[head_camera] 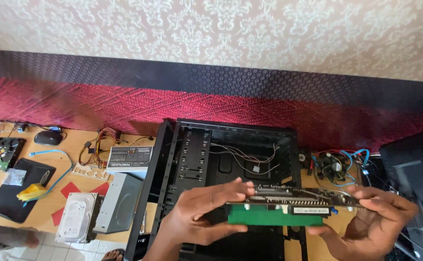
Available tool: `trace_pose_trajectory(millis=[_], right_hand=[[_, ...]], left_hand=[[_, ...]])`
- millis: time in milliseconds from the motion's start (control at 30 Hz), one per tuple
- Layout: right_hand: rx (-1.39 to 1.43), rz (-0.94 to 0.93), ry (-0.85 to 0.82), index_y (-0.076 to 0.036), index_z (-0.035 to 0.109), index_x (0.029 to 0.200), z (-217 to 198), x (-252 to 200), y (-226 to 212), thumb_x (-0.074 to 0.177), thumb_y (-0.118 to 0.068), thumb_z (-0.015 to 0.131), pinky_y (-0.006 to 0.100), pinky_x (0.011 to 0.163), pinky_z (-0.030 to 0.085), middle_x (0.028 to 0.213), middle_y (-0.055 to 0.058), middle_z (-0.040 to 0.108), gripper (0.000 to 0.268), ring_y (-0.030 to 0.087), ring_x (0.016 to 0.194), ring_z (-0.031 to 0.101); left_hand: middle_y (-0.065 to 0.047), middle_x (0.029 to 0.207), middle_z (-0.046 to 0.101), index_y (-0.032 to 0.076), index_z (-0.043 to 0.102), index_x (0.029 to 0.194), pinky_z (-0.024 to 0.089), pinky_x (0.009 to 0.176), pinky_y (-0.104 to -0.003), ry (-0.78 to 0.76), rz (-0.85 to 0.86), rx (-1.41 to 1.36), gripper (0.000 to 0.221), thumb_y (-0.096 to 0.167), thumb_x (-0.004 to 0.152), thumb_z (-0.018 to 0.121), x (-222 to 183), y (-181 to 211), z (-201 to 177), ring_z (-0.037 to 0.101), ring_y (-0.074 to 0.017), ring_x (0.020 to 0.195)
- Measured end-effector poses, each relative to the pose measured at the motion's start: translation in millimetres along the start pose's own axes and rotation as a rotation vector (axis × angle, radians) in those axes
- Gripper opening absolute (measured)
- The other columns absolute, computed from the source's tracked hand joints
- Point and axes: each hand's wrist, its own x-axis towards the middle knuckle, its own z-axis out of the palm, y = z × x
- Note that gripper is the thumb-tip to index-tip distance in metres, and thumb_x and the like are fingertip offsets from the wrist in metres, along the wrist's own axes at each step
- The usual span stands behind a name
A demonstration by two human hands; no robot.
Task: Installing a CPU and RAM modules onto a motherboard at a computer repair station.
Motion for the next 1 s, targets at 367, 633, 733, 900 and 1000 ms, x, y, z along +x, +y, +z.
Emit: trace_pose_trajectory(millis=[367, 633, 733, 900, 1000], right_hand=[[-0.083, 0.006, -0.079, -0.007, 0.037, 0.122, -3.1, 5.0, -12.4, 0.053, -0.045, 0.085, 0.045, 0.103, 0.057, 0.128, 0.01, 0.03, 0.092, 0.021, 0.105, 0.048], [-0.035, -0.074, -0.078, -0.004, 0.036, 0.124, 3.7, 12.5, -15.7, 0.055, -0.043, 0.083, 0.057, 0.122, 0.054, 0.133, 0.01, 0.028, 0.092, 0.023, 0.115, 0.049], [-0.009, -0.21, -0.048, -0.004, 0.038, 0.124, 9.1, 16.7, -9.3, 0.057, -0.042, 0.085, 0.063, 0.124, 0.054, 0.133, 0.012, 0.029, 0.09, 0.021, 0.112, 0.049], [0.015, -0.183, 0.013, -0.009, 0.041, 0.122, 12.3, 1.8, 6.6, 0.054, -0.048, 0.085, 0.054, 0.117, 0.055, 0.13, 0.011, 0.03, 0.09, 0.02, 0.109, 0.05], [0.011, -0.096, 0.063, -0.01, 0.045, 0.123, 19.0, -7.6, 1.5, 0.055, -0.053, 0.085, 0.042, 0.109, 0.057, 0.13, 0.008, 0.033, 0.09, 0.019, 0.107, 0.054]], left_hand=[[-0.023, 0.134, 0.065, 0.0, 0.056, 0.134, 0.056, 0.12, -0.061, 0.009, 0.011, 0.146, 0.048, 0.01, 0.094, 0.08, 2.3, -0.6, 0.5, 0.068, -0.0426, 0.13], [-0.023, 0.136, 0.064, 0.002, 0.053, 0.138, 0.054, 0.123, -0.062, 0.018, 0.024, 0.163, 0.05, 0.01, 0.096, 0.079, 0.9, -3.8, 3.7, 0.067, -0.0431, 0.132], [-0.022, 0.136, 0.064, 0.002, 0.054, 0.137, 0.05, 0.124, -0.066, 0.048, 0.025, 0.125, 0.048, 0.009, 0.096, 0.078, 0.4, -5.7, 7.1, 0.065, -0.0442, 0.133], [-0.024, 0.13, 0.067, -0.002, 0.056, 0.133, 0.049, 0.122, -0.065, 0.095, 0.021, 0.139, 0.043, 0.008, 0.096, 0.077, 6.2, 5.5, 12.6, 0.068, -0.0454, 0.128], [-0.025, 0.127, 0.069, -0.002, 0.058, 0.13, 0.05, 0.12, -0.062, 0.128, -0.063, 0.15, 0.043, 0.01, 0.094, 0.077, 2.8, 8.2, 16.3, 0.07, -0.0441, 0.125]])
